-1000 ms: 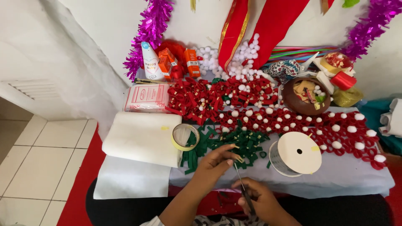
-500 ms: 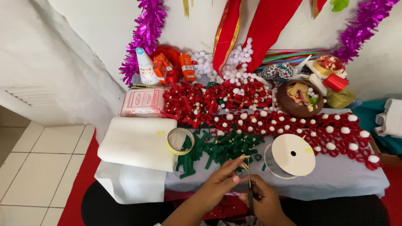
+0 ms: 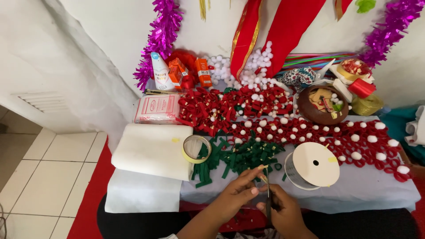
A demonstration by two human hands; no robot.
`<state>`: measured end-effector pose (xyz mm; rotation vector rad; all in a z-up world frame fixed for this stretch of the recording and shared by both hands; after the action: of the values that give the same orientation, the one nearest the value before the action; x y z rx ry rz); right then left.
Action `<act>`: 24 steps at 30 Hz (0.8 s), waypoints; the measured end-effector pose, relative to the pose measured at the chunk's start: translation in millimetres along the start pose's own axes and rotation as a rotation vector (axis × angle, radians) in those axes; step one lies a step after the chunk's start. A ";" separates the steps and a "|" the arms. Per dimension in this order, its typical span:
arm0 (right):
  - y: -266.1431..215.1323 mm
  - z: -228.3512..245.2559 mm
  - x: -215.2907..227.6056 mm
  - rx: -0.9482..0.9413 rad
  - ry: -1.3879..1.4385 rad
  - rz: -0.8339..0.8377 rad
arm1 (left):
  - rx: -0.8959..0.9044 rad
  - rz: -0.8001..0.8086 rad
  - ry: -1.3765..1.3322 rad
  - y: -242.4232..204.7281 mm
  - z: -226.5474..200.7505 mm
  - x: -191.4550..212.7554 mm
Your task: Cutting small pieces of green decorative garland using scissors
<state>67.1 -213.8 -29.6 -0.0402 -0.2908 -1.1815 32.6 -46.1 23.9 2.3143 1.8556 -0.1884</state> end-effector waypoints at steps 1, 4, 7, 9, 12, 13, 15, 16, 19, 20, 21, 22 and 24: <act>1.6 4.8 -0.6 -0.001 0.000 0.002 | 0.001 -0.002 -0.001 1.1 0.3 1.3; 0.9 16.6 -1.5 0.009 -0.079 -0.026 | 0.002 0.036 -0.033 0.5 0.2 0.3; 0.9 19.6 -3.1 -0.047 -0.007 -0.009 | 0.037 0.027 -0.004 1.1 4.2 0.8; 2.9 23.4 -3.5 -0.077 -0.050 -0.010 | 0.009 0.018 -0.016 3.1 12.5 3.7; 3.1 18.0 -2.5 -0.059 -0.061 -0.033 | 0.049 0.002 -0.104 3.7 10.3 4.3; 2.6 17.7 -2.6 -0.060 -0.060 -0.032 | 0.049 0.001 -0.104 3.5 11.3 4.4; 3.0 12.6 -2.9 -0.126 -0.017 -0.019 | 0.049 0.001 -0.123 4.2 13.3 4.6; 3.7 15.4 -2.8 -0.130 -0.017 -0.017 | 0.053 -0.001 -0.126 4.0 10.2 4.2; 4.3 25.7 -1.4 -0.048 -0.083 -0.034 | 0.066 0.005 -0.122 3.7 8.5 3.2; 3.6 25.4 -1.3 -0.059 -0.059 -0.026 | 0.072 -0.010 -0.138 4.4 12.1 4.2; 2.8 25.4 -1.3 -0.070 -0.035 -0.018 | 0.078 -0.024 -0.153 4.8 15.4 5.1; 2.8 24.1 -1.1 -0.071 -0.036 -0.017 | 0.079 -0.025 -0.154 5.2 15.9 5.5; 3.8 25.5 -2.9 -0.018 -0.081 0.013 | 0.112 -0.023 -0.137 5.7 17.6 6.5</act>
<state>64.4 -205.1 -5.3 -0.1053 -0.3506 -1.1717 39.7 -44.8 5.7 2.2872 1.8496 -0.4531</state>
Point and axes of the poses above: each hand's wrist, its own y-axis towards the middle knuckle, its own x-axis out of the back of the hand, z = x × y, the point moved 6 cm from there along y, towards the middle knuckle, and after that the axes turned 6 degrees about y, right-handed, at the moved point
